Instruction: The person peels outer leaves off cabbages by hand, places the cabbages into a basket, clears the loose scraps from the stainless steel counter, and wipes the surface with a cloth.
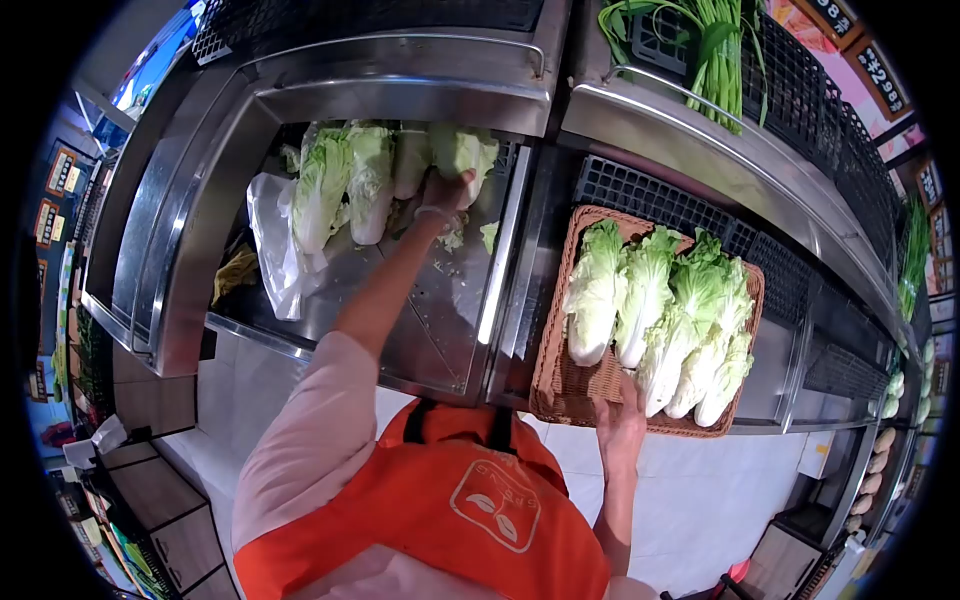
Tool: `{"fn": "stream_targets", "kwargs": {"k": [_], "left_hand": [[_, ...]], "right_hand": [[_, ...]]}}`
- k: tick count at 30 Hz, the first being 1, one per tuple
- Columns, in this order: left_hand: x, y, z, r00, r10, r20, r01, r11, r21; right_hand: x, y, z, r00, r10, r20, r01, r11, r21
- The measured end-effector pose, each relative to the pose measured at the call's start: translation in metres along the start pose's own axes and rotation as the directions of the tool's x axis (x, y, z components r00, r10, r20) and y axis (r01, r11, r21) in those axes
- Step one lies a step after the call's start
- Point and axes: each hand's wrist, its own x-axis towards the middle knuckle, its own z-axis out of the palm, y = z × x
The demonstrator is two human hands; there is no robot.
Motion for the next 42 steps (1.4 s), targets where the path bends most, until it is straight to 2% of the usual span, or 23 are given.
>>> {"fn": "stream_targets", "kwargs": {"k": [1, 3, 5, 7, 8, 10, 11, 13, 14, 15, 16, 17, 18, 21, 24, 26, 27, 28, 31, 35, 36, 39, 42], "left_hand": [[-0.024, 0.012, -0.028, 0.976, -0.040, 0.212, 0.084, 0.976, -0.202], [-0.070, 0.021, -0.062, 0.878, 0.023, 0.478, 0.260, 0.816, -0.517], [-0.116, 0.010, -0.076, 0.809, 0.163, 0.565, 0.392, 0.566, -0.725], [-0.150, -0.019, -0.085, 0.672, 0.232, 0.703, 0.549, 0.482, -0.683], [-0.175, -0.026, -0.088, 0.656, 0.226, 0.720, 0.564, 0.487, -0.667], [-0.224, -0.030, -0.093, 0.620, 0.212, 0.756, 0.596, 0.499, -0.629], [-0.243, -0.036, -0.092, 0.611, 0.210, 0.763, 0.569, 0.553, -0.608], [-0.275, -0.046, -0.089, 0.594, 0.208, 0.777, 0.507, 0.653, -0.563], [-0.289, -0.045, -0.090, 0.602, 0.365, 0.710, 0.214, 0.783, -0.584], [-0.303, -0.043, -0.092, 0.593, 0.512, 0.622, -0.106, 0.815, -0.570], [-0.312, -0.034, -0.089, 0.596, 0.360, 0.718, 0.120, 0.844, -0.523], [-0.319, -0.029, -0.084, 0.558, 0.207, 0.804, 0.339, 0.827, -0.448], [-0.322, -0.033, -0.076, 0.566, 0.239, 0.789, 0.338, 0.806, -0.485], [-0.322, -0.030, -0.064, 0.502, 0.254, 0.827, 0.253, 0.871, -0.421], [-0.326, -0.019, -0.047, 0.666, 0.482, 0.569, -0.161, 0.838, -0.521], [-0.338, 0.002, -0.049, 0.767, 0.588, 0.257, -0.497, 0.797, -0.342], [-0.346, 0.019, -0.054, 0.755, 0.649, 0.093, -0.624, 0.755, -0.203], [-0.348, 0.039, -0.054, 0.635, 0.771, -0.048, -0.770, 0.627, -0.114], [-0.342, 0.057, -0.035, 0.432, 0.900, 0.055, -0.897, 0.435, -0.083], [-0.347, 0.070, -0.013, 0.518, 0.842, 0.152, -0.815, 0.540, -0.212], [-0.345, 0.072, -0.008, 0.534, 0.835, 0.132, -0.802, 0.549, -0.235], [-0.335, 0.063, 0.008, 0.632, 0.770, 0.090, -0.649, 0.589, -0.482], [-0.333, 0.058, 0.003, 0.805, 0.511, 0.301, -0.192, 0.705, -0.683]], "right_hand": [[0.003, -0.011, 0.004, 0.999, 0.026, 0.027, -0.028, 0.996, 0.082], [0.015, -0.017, 0.013, 0.992, 0.033, 0.118, -0.063, 0.964, 0.258], [0.029, -0.005, 0.036, 0.973, -0.004, 0.233, -0.100, 0.895, 0.434], [0.047, -0.014, 0.058, 0.920, -0.082, 0.382, -0.235, 0.667, 0.708], [0.052, -0.033, 0.061, 0.874, -0.079, 0.479, -0.372, 0.524, 0.766], [0.062, -0.053, 0.077, 0.778, -0.120, 0.617, -0.582, 0.231, 0.780], [0.066, -0.051, 0.089, 0.738, -0.152, 0.657, -0.651, 0.097, 0.753], [0.061, -0.083, 0.072, 0.804, -0.080, 0.590, -0.586, 0.067, 0.808], [0.057, -0.093, 0.066, 0.829, -0.044, 0.557, -0.555, 0.056, 0.830], [0.052, -0.090, 0.071, 0.861, -0.065, 0.504, -0.497, 0.098, 0.862], [0.048, -0.085, 0.076, 0.889, -0.089, 0.450, -0.436, 0.140, 0.889], [0.044, -0.080, 0.076, 0.911, -0.117, 0.396, -0.373, 0.183, 0.910], [0.044, -0.077, 0.070, 0.901, -0.080, 0.427, -0.418, 0.110, 0.902], [0.043, -0.063, 0.063, 0.908, 0.029, 0.417, -0.417, 0.114, 0.902], [0.039, -0.054, 0.049, 0.950, 0.070, 0.303, -0.310, 0.145, 0.939], [0.036, -0.049, 0.039, 0.970, 0.104, 0.220, -0.235, 0.162, 0.958], [0.034, -0.047, 0.033, 0.975, 0.122, 0.187, -0.206, 0.173, 0.963], [0.032, -0.046, 0.026, 0.978, 0.140, 0.152, -0.177, 0.184, 0.967], [0.030, -0.036, 0.012, 0.987, 0.136, 0.087, -0.111, 0.182, 0.977], [0.028, -0.025, -0.004, 0.984, 0.139, 0.110, -0.138, 0.211, 0.968], [0.027, -0.021, -0.006, 0.980, 0.156, 0.123, -0.156, 0.226, 0.962], [0.027, -0.016, -0.013, 0.990, 0.126, 0.069, -0.095, 0.217, 0.971], [0.033, -0.003, -0.011, 0.983, 0.172, 0.069, -0.101, 0.187, 0.977]]}}
